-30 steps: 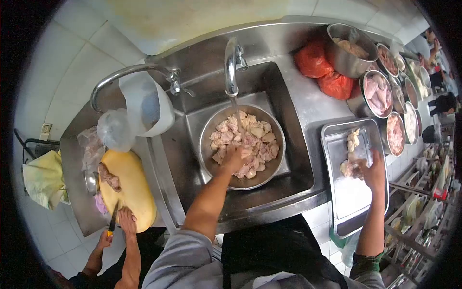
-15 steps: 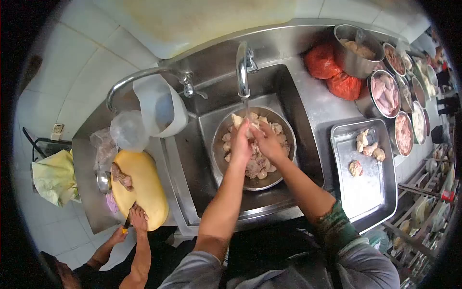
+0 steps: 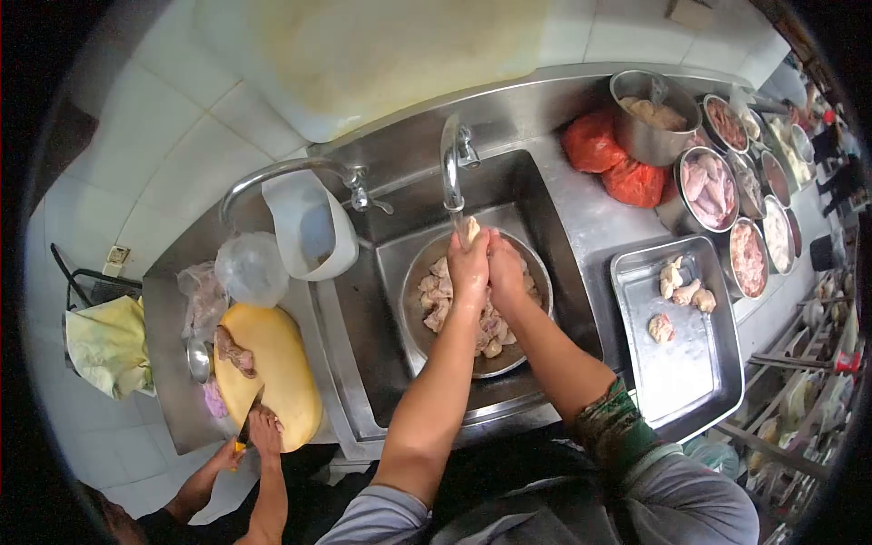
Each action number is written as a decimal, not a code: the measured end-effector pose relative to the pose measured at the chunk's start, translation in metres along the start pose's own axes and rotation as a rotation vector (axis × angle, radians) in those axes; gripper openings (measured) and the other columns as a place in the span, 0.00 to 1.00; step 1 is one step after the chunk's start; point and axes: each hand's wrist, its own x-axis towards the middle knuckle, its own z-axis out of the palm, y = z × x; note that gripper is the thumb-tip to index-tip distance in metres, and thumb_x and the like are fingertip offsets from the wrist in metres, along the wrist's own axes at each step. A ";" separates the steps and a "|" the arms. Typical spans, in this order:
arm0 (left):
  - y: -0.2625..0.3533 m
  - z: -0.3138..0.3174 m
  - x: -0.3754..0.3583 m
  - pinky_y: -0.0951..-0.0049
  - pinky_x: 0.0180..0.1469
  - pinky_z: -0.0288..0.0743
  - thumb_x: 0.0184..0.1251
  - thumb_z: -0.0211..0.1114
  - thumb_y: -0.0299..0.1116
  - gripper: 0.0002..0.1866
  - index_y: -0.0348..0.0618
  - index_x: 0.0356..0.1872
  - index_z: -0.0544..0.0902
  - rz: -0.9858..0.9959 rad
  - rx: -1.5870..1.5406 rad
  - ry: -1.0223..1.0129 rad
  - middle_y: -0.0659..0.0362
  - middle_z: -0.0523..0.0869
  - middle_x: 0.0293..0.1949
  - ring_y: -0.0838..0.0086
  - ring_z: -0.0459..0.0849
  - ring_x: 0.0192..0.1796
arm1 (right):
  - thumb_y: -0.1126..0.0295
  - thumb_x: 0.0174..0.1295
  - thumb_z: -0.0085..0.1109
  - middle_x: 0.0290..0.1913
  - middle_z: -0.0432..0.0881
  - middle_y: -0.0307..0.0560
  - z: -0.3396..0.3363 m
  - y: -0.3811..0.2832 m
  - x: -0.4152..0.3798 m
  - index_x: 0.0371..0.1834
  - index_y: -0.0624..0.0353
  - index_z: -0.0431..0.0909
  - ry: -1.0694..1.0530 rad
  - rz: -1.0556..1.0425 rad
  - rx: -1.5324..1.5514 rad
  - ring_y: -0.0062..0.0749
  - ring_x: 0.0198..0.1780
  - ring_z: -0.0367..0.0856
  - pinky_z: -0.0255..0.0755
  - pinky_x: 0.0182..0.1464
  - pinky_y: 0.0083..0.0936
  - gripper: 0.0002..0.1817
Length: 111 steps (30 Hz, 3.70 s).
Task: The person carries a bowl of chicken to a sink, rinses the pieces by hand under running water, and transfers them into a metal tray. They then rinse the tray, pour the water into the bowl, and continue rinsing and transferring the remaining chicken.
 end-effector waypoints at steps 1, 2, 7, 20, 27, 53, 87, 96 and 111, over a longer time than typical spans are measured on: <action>0.004 0.004 -0.009 0.74 0.47 0.74 0.68 0.64 0.35 0.13 0.36 0.46 0.79 -0.016 -0.041 0.034 0.56 0.84 0.42 0.74 0.81 0.42 | 0.66 0.70 0.52 0.39 0.81 0.45 0.002 -0.005 -0.002 0.46 0.64 0.75 -0.008 -0.026 -0.072 0.28 0.37 0.76 0.71 0.42 0.27 0.11; 0.009 0.004 -0.016 0.73 0.47 0.74 0.68 0.64 0.36 0.14 0.36 0.46 0.79 -0.025 -0.012 0.034 0.56 0.84 0.41 0.74 0.81 0.42 | 0.67 0.70 0.51 0.40 0.81 0.45 -0.001 0.002 0.003 0.48 0.64 0.75 -0.058 0.008 -0.021 0.28 0.38 0.76 0.71 0.43 0.26 0.12; 0.029 -0.021 -0.018 0.75 0.40 0.74 0.73 0.54 0.51 0.23 0.37 0.39 0.81 -0.136 0.004 0.007 0.58 0.84 0.34 0.75 0.81 0.35 | 0.68 0.69 0.52 0.45 0.81 0.47 -0.001 0.017 0.001 0.56 0.63 0.72 -0.334 0.076 0.122 0.28 0.43 0.79 0.73 0.45 0.24 0.16; -0.025 -0.014 -0.007 0.66 0.65 0.64 0.77 0.46 0.36 0.19 0.44 0.63 0.73 0.288 0.317 -0.127 0.52 0.78 0.59 0.66 0.75 0.60 | 0.64 0.70 0.50 0.54 0.78 0.45 -0.007 0.024 0.017 0.64 0.57 0.67 -0.209 0.036 0.145 0.31 0.51 0.78 0.72 0.55 0.29 0.21; 0.032 -0.036 0.050 0.66 0.55 0.74 0.75 0.49 0.46 0.23 0.36 0.53 0.80 0.103 0.710 -0.445 0.48 0.86 0.48 0.62 0.84 0.52 | 0.60 0.71 0.48 0.51 0.78 0.43 0.003 -0.005 -0.005 0.59 0.51 0.69 -0.505 0.329 0.187 0.33 0.49 0.80 0.76 0.49 0.37 0.17; -0.173 -0.126 0.020 0.56 0.57 0.73 0.65 0.59 0.30 0.19 0.40 0.57 0.76 0.115 1.155 -0.576 0.45 0.78 0.57 0.51 0.79 0.55 | 0.54 0.52 0.67 0.56 0.80 0.54 0.021 -0.032 0.010 0.59 0.50 0.76 -0.224 -0.265 -1.381 0.55 0.58 0.77 0.70 0.62 0.39 0.30; -0.056 -0.037 0.038 0.76 0.20 0.67 0.72 0.47 0.62 0.30 0.43 0.39 0.80 -0.650 -0.084 -0.408 0.63 0.76 0.22 0.77 0.75 0.21 | 0.65 0.57 0.67 0.45 0.83 0.53 -0.246 -0.189 -0.103 0.53 0.61 0.77 0.246 -0.407 -1.277 0.39 0.48 0.81 0.72 0.52 0.29 0.22; -0.023 -0.029 0.008 0.73 0.39 0.80 0.73 0.59 0.43 0.16 0.43 0.51 0.72 -0.468 -0.295 -0.249 0.56 0.78 0.44 0.68 0.83 0.41 | 0.64 0.62 0.64 0.52 0.79 0.60 -0.083 -0.135 -0.103 0.59 0.59 0.74 -0.109 -0.534 -1.075 0.40 0.48 0.81 0.76 0.50 0.32 0.23; -0.160 -0.166 -0.009 0.55 0.61 0.68 0.61 0.64 0.36 0.24 0.45 0.59 0.70 -0.403 1.109 -0.262 0.42 0.80 0.52 0.46 0.78 0.56 | 0.60 0.62 0.66 0.36 0.78 0.42 0.043 0.024 0.045 0.41 0.55 0.74 -0.314 0.380 -0.272 0.32 0.31 0.80 0.79 0.28 0.28 0.14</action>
